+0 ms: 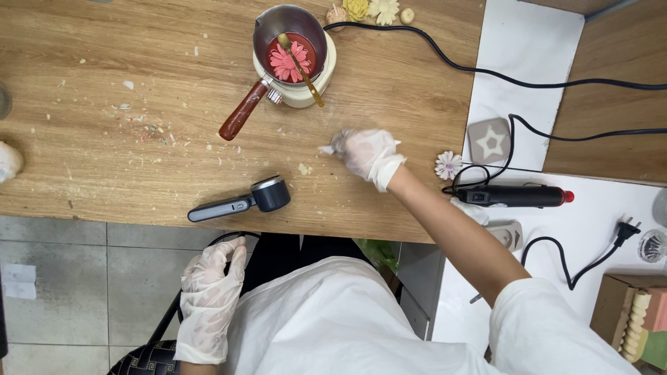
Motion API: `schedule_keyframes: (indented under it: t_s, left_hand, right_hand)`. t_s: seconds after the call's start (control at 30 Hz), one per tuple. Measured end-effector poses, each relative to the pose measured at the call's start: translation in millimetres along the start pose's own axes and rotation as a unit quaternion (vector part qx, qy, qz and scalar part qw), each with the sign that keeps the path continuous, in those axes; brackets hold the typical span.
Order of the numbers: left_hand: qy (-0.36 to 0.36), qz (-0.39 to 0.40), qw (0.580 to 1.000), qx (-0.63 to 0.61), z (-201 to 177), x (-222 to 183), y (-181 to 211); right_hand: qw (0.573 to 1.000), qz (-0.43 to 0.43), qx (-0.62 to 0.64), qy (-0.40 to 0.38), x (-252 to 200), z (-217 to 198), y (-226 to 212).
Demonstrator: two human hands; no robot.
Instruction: Cleaning wax residues and debris from a wooden production table using a scraper and a wipe.
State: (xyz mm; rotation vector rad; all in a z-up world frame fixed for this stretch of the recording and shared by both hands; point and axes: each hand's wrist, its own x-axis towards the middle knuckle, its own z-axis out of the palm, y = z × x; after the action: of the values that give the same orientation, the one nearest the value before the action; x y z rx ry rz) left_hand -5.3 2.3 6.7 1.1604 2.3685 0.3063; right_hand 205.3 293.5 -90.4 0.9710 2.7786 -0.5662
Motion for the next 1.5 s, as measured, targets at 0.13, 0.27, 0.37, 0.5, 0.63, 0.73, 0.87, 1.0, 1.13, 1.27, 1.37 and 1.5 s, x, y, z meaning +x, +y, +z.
schedule_keyframes:
  t_s: [0.13,0.27,0.37,0.5,0.63,0.73,0.87,1.0,1.13,1.27,1.37,1.5]
  left_hand:
    - [0.003,0.010,1.000,0.000,0.3,3.5,-7.1]
    - [-0.017,-0.016,0.999,-0.022,0.7,2.3,-14.0]
    - [-0.009,0.014,1.000,-0.003,2.7,2.7,-13.3]
    - [-0.003,0.063,0.998,0.005,-0.2,1.4,-9.3]
    - [-0.011,0.008,0.999,-0.041,-13.1,2.8,-8.9]
    - [-0.033,-0.022,0.999,0.003,-13.0,2.9,-19.0]
    - [-0.047,-0.022,0.999,0.014,-8.9,2.3,-17.9]
    - [0.004,0.071,0.997,0.002,-5.0,2.5,-20.6]
    - [0.005,0.094,0.995,0.020,-12.1,9.1,-20.6]
    - [-0.016,0.045,0.999,-0.013,-12.4,8.3,-34.8]
    - [-0.007,0.066,0.998,-0.003,-7.9,8.7,-38.0]
    - [-0.019,0.069,0.997,-0.011,-11.5,11.6,-30.0]
  right_hand:
    - [0.997,0.033,0.068,0.027,-24.7,20.0,-0.2]
    - [0.904,0.266,0.302,0.145,-23.1,35.8,21.2]
    - [0.958,0.215,0.113,0.154,-22.9,40.7,9.2]
    - [0.990,0.108,0.035,0.079,-28.3,42.0,-30.3]
    - [0.978,0.168,0.090,0.086,-48.5,35.1,-25.3]
    - [0.929,0.221,0.149,0.256,-57.8,66.1,12.0]
    - [0.955,0.263,0.008,0.136,-54.5,63.6,-5.3]
    - [0.978,0.158,0.061,0.119,-57.0,88.9,-45.1]
    - [0.973,0.223,0.035,0.047,-52.2,82.2,-17.6]
    - [0.882,0.283,0.301,0.225,-55.7,101.3,2.7]
    - [0.969,0.210,-0.021,0.131,-51.6,73.5,-36.5]
    - [0.946,0.142,0.223,0.189,-57.4,116.3,-64.1]
